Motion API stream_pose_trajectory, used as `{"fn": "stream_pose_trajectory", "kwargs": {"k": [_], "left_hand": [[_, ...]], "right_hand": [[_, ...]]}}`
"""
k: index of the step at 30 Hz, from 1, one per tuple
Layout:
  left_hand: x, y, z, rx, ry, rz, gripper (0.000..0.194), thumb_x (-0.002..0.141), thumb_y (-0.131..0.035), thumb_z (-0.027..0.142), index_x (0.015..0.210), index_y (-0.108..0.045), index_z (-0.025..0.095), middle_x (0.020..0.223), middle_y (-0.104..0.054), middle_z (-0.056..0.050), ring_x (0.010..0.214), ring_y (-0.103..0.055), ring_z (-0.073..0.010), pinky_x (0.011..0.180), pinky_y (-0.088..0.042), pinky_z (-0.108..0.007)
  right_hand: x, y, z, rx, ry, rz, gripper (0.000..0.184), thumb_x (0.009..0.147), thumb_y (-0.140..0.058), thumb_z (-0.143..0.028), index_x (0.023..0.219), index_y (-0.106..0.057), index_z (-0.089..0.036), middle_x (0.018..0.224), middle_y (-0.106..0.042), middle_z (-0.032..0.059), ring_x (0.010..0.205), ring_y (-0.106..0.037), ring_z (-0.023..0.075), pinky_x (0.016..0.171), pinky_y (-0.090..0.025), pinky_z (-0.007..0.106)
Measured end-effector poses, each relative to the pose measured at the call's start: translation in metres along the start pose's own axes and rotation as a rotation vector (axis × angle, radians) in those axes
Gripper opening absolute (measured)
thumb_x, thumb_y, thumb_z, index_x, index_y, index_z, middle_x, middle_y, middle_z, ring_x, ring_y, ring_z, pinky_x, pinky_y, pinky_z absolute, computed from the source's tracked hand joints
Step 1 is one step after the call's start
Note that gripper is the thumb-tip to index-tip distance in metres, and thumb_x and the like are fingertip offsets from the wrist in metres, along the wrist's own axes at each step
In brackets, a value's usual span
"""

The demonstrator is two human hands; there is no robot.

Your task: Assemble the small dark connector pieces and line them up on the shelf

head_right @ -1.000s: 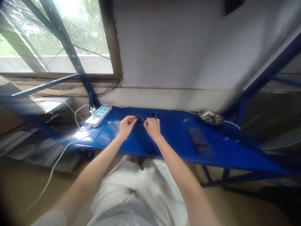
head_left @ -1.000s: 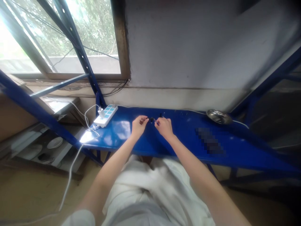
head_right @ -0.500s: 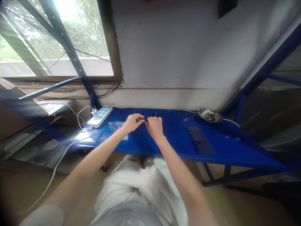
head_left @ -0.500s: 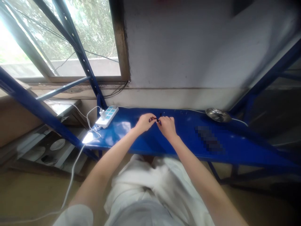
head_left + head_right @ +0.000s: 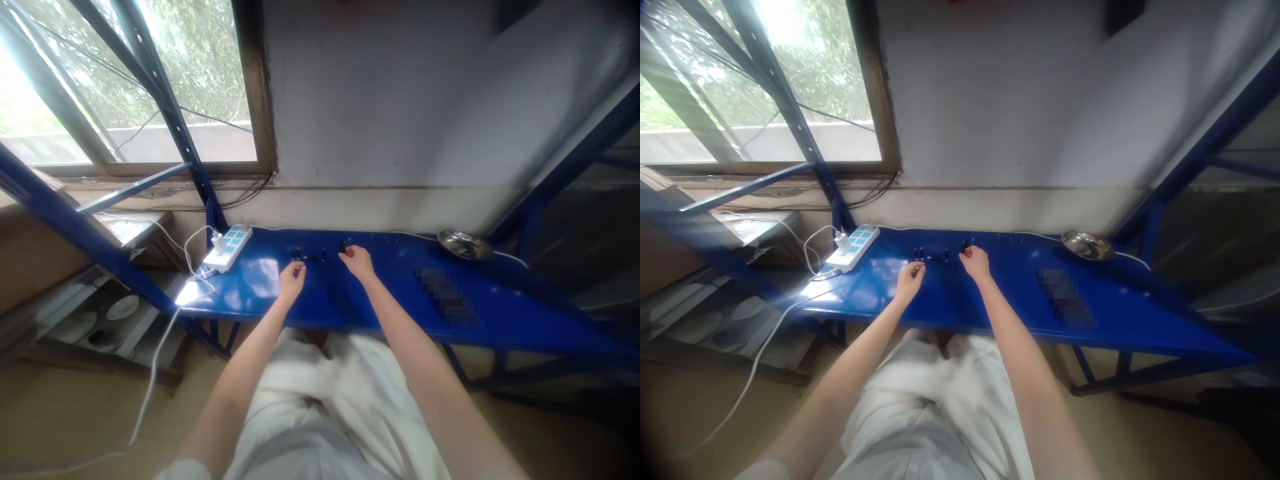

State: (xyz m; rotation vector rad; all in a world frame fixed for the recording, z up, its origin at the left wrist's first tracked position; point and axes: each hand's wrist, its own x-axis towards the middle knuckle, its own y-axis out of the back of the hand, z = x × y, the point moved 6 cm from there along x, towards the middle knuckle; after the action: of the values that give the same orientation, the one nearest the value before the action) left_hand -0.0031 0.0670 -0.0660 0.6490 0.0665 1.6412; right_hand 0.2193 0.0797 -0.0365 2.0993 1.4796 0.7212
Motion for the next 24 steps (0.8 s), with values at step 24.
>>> {"fn": "stream_pose_trajectory", "kwargs": {"k": [24], "left_hand": [[-0.014, 0.003, -0.021, -0.085, 0.138, -0.020, 0.027, 0.081, -0.048, 0.036, 0.090, -0.064, 0.016, 0.084, -0.065, -0.007, 0.079, -0.059, -0.0171, 0.073, -0.047, -0.031]], "right_hand": [[0.048, -0.065, 0.028, -0.273, -0.036, -0.376, 0.030, 0.066, -0.066, -0.024, 0.094, -0.064, -0.013, 0.100, -0.065, 0.0107, 0.091, -0.061, 0.0200, 0.072, -0.046, 0.025]]}}
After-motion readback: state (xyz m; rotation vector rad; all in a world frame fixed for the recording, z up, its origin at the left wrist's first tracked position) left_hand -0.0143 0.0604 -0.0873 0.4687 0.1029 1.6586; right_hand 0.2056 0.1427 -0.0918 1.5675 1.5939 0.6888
